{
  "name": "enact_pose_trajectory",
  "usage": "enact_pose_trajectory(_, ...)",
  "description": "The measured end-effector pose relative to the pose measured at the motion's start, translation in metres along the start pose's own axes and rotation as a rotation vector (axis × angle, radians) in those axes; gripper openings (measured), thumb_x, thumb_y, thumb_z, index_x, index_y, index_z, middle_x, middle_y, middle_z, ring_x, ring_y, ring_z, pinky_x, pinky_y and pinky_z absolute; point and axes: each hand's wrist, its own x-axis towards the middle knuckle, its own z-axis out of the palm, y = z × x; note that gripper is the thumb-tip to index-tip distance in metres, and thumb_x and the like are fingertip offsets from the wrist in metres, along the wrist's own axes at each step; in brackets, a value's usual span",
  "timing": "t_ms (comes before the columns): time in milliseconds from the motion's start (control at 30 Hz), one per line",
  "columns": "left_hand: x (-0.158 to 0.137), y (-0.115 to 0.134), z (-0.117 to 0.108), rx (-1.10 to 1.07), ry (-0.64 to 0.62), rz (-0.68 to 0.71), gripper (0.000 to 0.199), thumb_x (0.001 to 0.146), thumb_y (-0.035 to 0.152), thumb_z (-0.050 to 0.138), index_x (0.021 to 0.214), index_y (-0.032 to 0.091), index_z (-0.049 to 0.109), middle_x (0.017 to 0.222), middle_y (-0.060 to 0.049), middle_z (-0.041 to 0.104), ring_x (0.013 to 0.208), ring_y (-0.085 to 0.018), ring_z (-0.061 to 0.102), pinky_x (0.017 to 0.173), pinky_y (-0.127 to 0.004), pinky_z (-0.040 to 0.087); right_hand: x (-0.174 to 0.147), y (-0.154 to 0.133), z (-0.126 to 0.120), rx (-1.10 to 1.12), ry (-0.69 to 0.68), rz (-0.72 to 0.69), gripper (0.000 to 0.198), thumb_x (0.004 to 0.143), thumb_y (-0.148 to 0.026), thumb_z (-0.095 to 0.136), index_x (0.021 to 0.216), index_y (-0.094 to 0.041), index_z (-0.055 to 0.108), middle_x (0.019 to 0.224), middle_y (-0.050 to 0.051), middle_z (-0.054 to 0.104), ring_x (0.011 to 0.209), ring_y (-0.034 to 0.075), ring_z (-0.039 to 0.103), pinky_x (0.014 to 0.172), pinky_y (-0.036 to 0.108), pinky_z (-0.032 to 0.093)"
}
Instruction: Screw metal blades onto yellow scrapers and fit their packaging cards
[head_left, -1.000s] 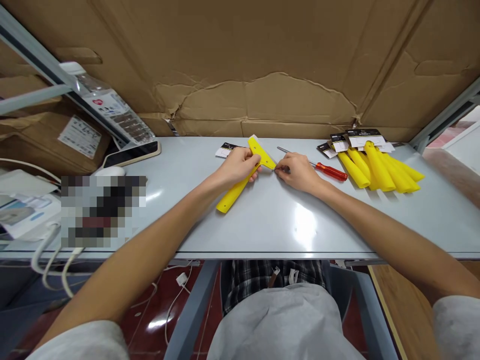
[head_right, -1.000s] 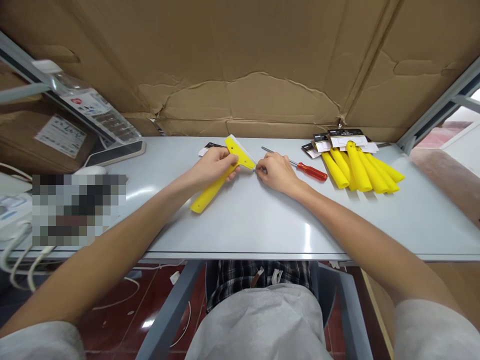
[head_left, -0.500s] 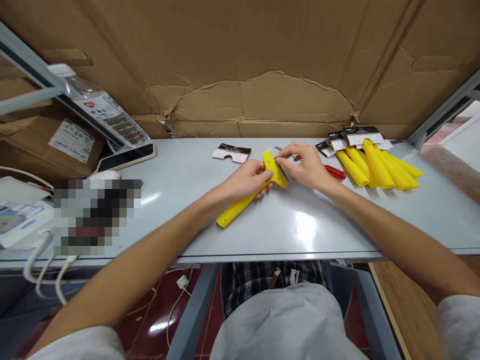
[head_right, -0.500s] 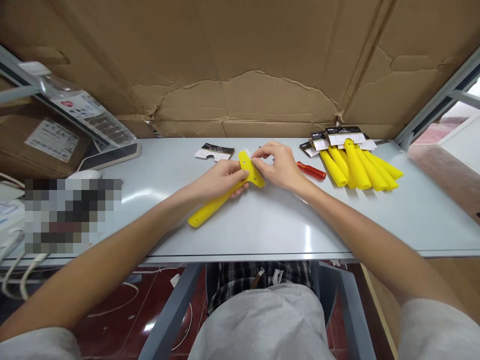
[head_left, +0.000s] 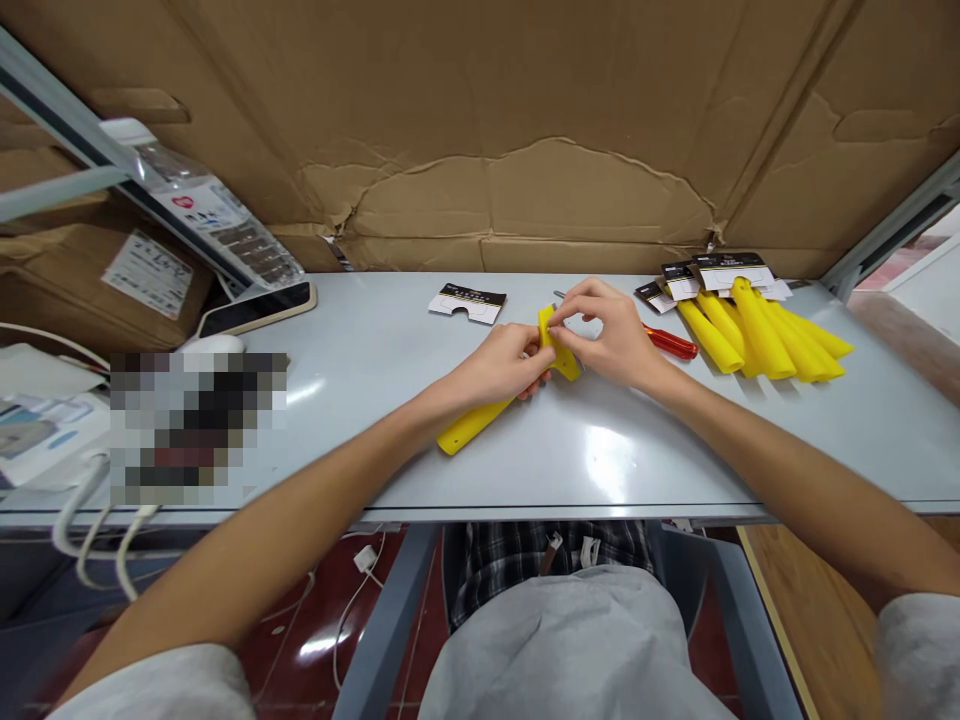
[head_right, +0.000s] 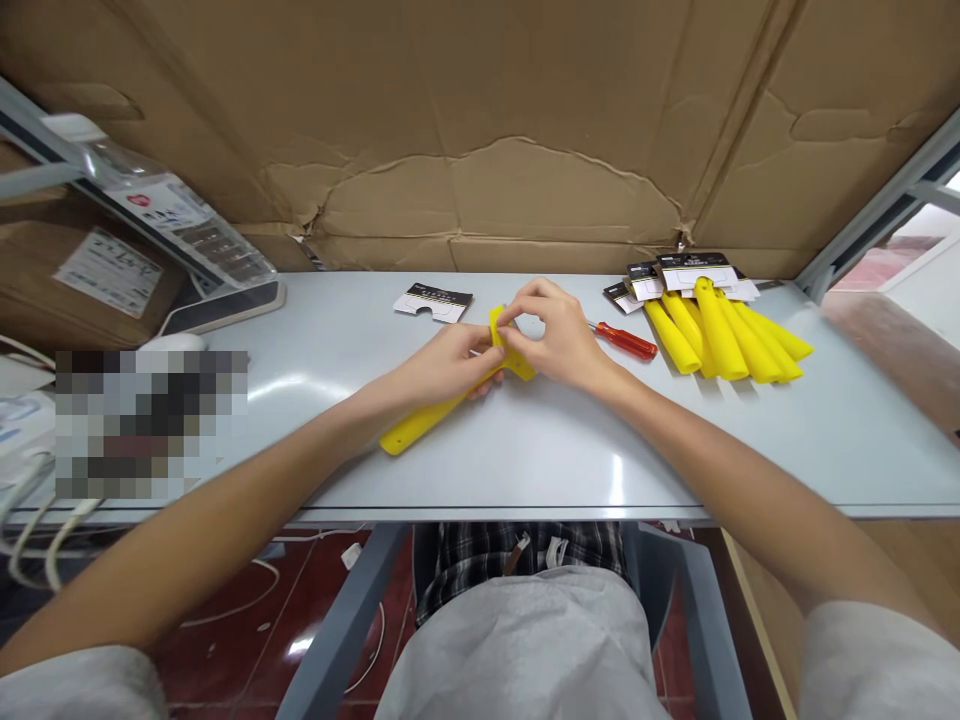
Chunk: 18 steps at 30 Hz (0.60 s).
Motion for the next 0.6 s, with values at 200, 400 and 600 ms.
enact_pose_trajectory(200,-0.0016,0.0026,0.0001,0.014,-0.001,0.003,0.018,0.101,0.017,0.055,0.084,0.019,0.058,0.075,-0.004,0.072,0.051,-0.011,0.063,0.052,-0.027,0.052,0.0005,-0.0065,-0.0009,0.066,-0.024,0.15,0.018,0.086,-0.033,0.074,0.096,-0.021,0.083,0.115,0.007,0.071,0.109,0.017,0.066,0.085,0.031,0.052)
enact_pose_trajectory(400,-0.0012,0.0,0.0,0.011,0.001,0.009,0.017,0.1,0.019,0.057,0.083,0.019,0.059,0.075,-0.004,0.073,0.052,-0.011,0.063,0.053,-0.027,0.051,-0.0006,-0.0101,0.0001,0.099,-0.041,0.209,0.017,0.084,-0.031,0.072,0.093,-0.019,0.08,0.115,0.007,0.072,0.11,0.018,0.066,0.085,0.03,0.054)
enact_pose_trajectory(600,-0.0001,-0.0025,0.0001,-0.015,-0.007,-0.006,0.016,0.098,0.019,0.058,0.083,0.02,0.059,0.073,-0.004,0.072,0.052,-0.011,0.063,0.052,-0.027,0.051,-0.0037,-0.0041,0.0022,0.014,-0.037,0.053,0.016,0.086,-0.026,0.068,0.094,-0.019,0.08,0.114,0.008,0.073,0.108,0.018,0.067,0.086,0.03,0.054)
